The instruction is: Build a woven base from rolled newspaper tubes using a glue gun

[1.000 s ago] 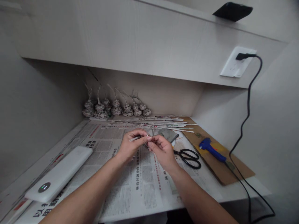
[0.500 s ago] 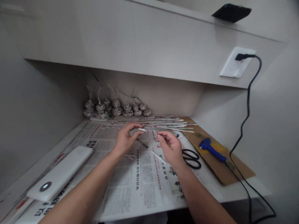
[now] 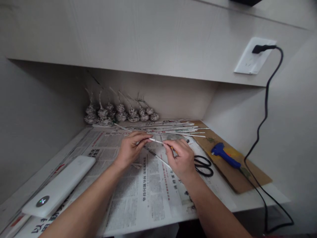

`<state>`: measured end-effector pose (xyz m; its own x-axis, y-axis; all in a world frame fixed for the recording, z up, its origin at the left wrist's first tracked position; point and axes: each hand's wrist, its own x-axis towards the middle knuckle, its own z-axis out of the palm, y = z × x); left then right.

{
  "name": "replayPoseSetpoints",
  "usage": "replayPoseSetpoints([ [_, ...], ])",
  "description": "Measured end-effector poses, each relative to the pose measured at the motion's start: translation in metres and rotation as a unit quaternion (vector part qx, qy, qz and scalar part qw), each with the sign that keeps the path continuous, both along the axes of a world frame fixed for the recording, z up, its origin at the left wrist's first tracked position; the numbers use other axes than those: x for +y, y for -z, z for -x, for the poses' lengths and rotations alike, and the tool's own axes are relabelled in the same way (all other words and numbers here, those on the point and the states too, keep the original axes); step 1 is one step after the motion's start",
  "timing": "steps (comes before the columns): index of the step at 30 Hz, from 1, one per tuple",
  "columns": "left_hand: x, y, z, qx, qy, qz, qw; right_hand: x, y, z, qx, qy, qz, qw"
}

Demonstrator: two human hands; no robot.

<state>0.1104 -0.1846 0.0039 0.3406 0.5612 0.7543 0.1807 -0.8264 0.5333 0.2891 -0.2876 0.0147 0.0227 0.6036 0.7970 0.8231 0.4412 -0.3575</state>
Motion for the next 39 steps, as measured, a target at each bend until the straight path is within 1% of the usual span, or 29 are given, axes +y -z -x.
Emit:
replayPoseSetpoints([
  [6,-0.0007,0.0004,-0.0005,0.004,-0.001,0.001,1.000,-0.0003,-0.0004,-0.0003,-0.009,0.012,0.017,1.000],
  [11,-0.0021,-0.0014,0.0004,0.016,-0.006,-0.009,1.000,0.0000,0.0015,-0.0004,-0.024,0.017,0.018,0.999],
  [18,-0.0029,-0.0022,0.0021,0.065,-0.033,-0.071,0.995,-0.0009,0.0043,0.0005,-0.084,0.042,0.029,0.995],
  [21,-0.0036,-0.0022,0.0018,0.079,-0.041,-0.089,0.992,-0.0007,0.0055,0.0007,-0.093,0.050,0.029,0.994],
  [27,-0.0070,-0.0023,-0.0005,0.102,-0.035,-0.111,0.988,-0.0001,0.0062,0.0032,-0.069,0.040,0.050,0.996],
  [33,-0.0074,-0.0015,-0.0006,0.118,-0.044,-0.131,0.983,0.0028,0.0084,0.0050,-0.010,0.007,0.106,0.994],
  [39,-0.0071,-0.0028,-0.0003,0.133,-0.057,-0.139,0.980,0.0039,0.0072,0.0040,0.024,-0.010,0.119,0.993],
])
